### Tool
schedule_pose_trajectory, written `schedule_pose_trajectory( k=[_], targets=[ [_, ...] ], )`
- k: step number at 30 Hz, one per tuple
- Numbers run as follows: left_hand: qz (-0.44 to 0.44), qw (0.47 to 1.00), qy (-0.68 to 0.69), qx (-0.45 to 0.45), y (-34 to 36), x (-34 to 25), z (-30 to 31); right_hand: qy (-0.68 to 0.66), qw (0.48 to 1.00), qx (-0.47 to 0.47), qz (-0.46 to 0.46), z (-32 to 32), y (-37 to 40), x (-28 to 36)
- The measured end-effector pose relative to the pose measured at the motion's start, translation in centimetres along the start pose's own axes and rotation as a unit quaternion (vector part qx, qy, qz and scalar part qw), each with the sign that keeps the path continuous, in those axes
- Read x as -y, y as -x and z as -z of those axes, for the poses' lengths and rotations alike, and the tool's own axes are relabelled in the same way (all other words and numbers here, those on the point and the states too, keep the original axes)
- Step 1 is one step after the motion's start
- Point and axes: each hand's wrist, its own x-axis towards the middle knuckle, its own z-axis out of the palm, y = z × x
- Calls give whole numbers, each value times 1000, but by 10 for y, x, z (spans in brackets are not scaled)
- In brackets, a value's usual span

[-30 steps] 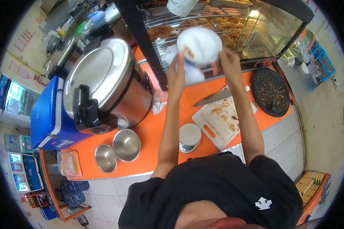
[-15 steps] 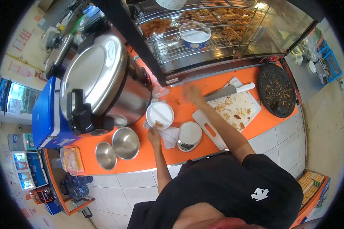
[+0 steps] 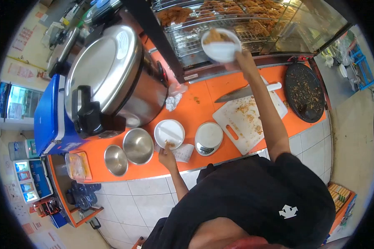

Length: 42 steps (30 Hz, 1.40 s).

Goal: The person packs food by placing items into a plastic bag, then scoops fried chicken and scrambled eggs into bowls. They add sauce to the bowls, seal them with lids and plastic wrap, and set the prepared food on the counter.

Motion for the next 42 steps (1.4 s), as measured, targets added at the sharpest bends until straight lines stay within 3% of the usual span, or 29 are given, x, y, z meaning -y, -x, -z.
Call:
schedule_pose_trajectory(
  k=[2,3,4,5,7,9,10,12,13,15,16,18,19,20,22,23,25,26,28,30,32,34,36,38,39,40,42],
  targets=[
    [-24,999,-31,-25,4,7,6,-1,998,-25,-64,0,53,-17],
    [-55,996,-56,-46,5,9,4,3,997,12,-76,5,69,-58],
    [-17,990,-137,-13,5,11,13,8,995,50,-88,9,86,-99],
    [-18,994,-106,-37,7,8,10,14,991,87,-99,14,102,-139],
    [-8,995,-103,-5,13,-11,17,147,948,141,-244,-15,128,-123],
    [-47,994,-93,29,13,3,32,33,926,140,-349,-41,136,-138],
    [-65,994,-76,55,7,11,32,99,945,154,-272,-48,131,-163],
    [-32,991,-87,99,23,-43,51,68,962,210,-159,-63,128,-163],
    [-40,990,-83,106,24,-49,52,70,965,202,-153,-66,119,-159],
    [-58,967,-241,60,25,-55,69,138,943,231,-196,-73,114,-151],
    [-69,963,-251,68,27,-62,75,126,947,219,-197,-72,110,-145],
    [-109,979,-166,39,32,-88,80,238,913,249,-220,-58,100,-115],
    [-144,984,-87,52,37,-107,85,235,939,218,-125,-41,103,-96],
    [-157,981,-93,71,40,-129,88,235,954,181,-31,-17,107,-83],
    [-183,981,-16,58,54,-174,83,45,996,79,-11,40,121,-73],
    [-185,980,-20,75,68,-199,70,29,1000,11,-2,70,136,-58],
    [-307,936,131,112,100,-239,40,-7,995,-101,8,127,170,-23],
    [-368,912,94,154,98,-240,21,-30,989,-146,10,152,186,-13],
    [-337,906,69,247,130,-256,-26,-41,981,-191,19,198,219,6],
    [-457,832,-2,315,162,-259,-83,-46,972,-228,23,250,252,13],
    [-313,827,-15,467,209,-269,-141,-40,951,-302,45,301,291,11],
    [-389,773,41,500,270,-276,-206,-18,942,-332,45,351,329,7],
    [-307,735,97,597,336,-294,-249,3,914,-400,63,392,355,-3],
    [-382,696,35,607,368,-293,-291,29,913,-406,14,455,380,-29],
    [-272,702,53,656,390,-301,-297,66,907,-415,-32,473,385,-25],
    [-263,714,50,646,398,-301,-305,65,913,-401,-41,486,385,-23],
    [-278,704,28,653,407,-301,-327,-54,904,-420,59,504,354,25]
  ],
)
